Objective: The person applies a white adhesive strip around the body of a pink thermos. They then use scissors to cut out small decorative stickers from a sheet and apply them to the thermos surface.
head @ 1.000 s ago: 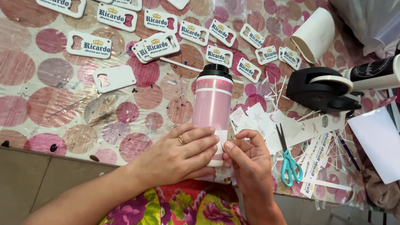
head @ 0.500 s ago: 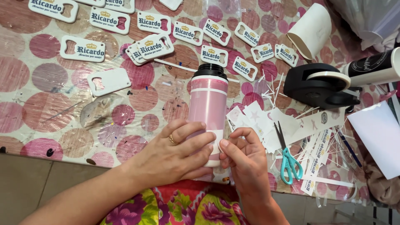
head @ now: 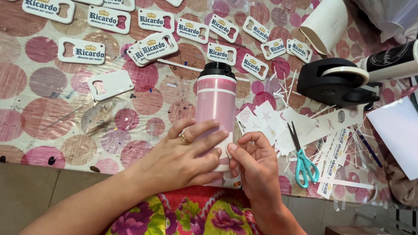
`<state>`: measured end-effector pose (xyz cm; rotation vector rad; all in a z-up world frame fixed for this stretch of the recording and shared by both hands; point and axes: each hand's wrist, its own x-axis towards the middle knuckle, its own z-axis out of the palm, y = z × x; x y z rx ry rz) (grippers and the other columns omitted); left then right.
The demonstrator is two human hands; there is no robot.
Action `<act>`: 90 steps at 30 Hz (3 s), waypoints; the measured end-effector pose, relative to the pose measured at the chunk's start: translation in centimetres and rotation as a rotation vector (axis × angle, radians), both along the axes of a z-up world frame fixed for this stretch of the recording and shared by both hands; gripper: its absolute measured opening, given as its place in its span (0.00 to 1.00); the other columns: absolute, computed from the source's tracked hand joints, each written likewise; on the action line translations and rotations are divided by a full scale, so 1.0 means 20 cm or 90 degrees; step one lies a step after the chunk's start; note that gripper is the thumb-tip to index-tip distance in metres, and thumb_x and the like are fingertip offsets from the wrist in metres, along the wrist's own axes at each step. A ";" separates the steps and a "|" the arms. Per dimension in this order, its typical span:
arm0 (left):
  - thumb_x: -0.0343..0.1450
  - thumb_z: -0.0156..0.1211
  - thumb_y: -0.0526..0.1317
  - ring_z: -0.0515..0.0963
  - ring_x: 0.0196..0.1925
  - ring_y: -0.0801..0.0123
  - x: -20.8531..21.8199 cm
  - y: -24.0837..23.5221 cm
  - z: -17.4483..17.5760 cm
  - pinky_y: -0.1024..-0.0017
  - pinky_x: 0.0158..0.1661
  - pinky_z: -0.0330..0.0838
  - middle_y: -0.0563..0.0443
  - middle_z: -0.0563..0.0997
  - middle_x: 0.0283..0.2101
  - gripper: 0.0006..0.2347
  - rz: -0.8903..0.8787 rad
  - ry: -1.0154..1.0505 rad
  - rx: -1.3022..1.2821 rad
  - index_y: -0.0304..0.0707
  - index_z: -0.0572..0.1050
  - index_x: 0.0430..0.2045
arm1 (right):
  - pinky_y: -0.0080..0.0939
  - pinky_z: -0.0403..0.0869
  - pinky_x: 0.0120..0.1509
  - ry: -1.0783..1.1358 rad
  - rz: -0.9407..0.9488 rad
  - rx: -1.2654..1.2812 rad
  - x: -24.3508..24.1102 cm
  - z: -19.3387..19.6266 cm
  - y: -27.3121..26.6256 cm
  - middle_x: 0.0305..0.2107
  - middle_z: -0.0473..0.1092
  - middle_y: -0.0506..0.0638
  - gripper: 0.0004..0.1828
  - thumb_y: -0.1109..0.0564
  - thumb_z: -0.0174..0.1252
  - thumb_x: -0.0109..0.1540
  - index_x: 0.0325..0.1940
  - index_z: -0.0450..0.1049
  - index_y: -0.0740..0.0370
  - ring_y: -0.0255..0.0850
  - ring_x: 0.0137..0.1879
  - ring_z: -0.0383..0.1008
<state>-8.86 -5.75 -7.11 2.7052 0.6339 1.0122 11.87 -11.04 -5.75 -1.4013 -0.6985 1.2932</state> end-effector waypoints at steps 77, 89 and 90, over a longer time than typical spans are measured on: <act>0.75 0.63 0.58 0.73 0.55 0.61 -0.01 -0.05 -0.06 0.53 0.63 0.47 0.60 0.82 0.51 0.13 0.088 -0.015 0.048 0.53 0.79 0.32 | 0.30 0.52 0.27 -0.340 0.456 -0.092 0.25 0.07 0.34 0.16 0.56 0.38 0.16 0.57 0.77 0.54 0.32 0.72 0.55 0.27 0.25 0.51; 0.70 0.67 0.61 0.70 0.50 0.59 0.02 -0.15 -0.17 0.53 0.58 0.54 0.58 0.77 0.48 0.19 0.187 -0.062 0.004 0.54 0.79 0.48 | 0.25 0.69 0.43 -0.011 0.410 0.016 0.32 -0.15 0.25 0.29 0.70 0.43 0.08 0.61 0.63 0.64 0.42 0.70 0.60 0.27 0.38 0.70; 0.70 0.67 0.61 0.70 0.50 0.59 0.03 -0.16 -0.17 0.53 0.58 0.54 0.58 0.77 0.48 0.19 0.186 -0.064 0.009 0.54 0.79 0.48 | 0.25 0.69 0.43 -0.013 0.409 0.021 0.32 -0.15 0.24 0.29 0.70 0.43 0.08 0.61 0.63 0.64 0.42 0.70 0.60 0.27 0.38 0.70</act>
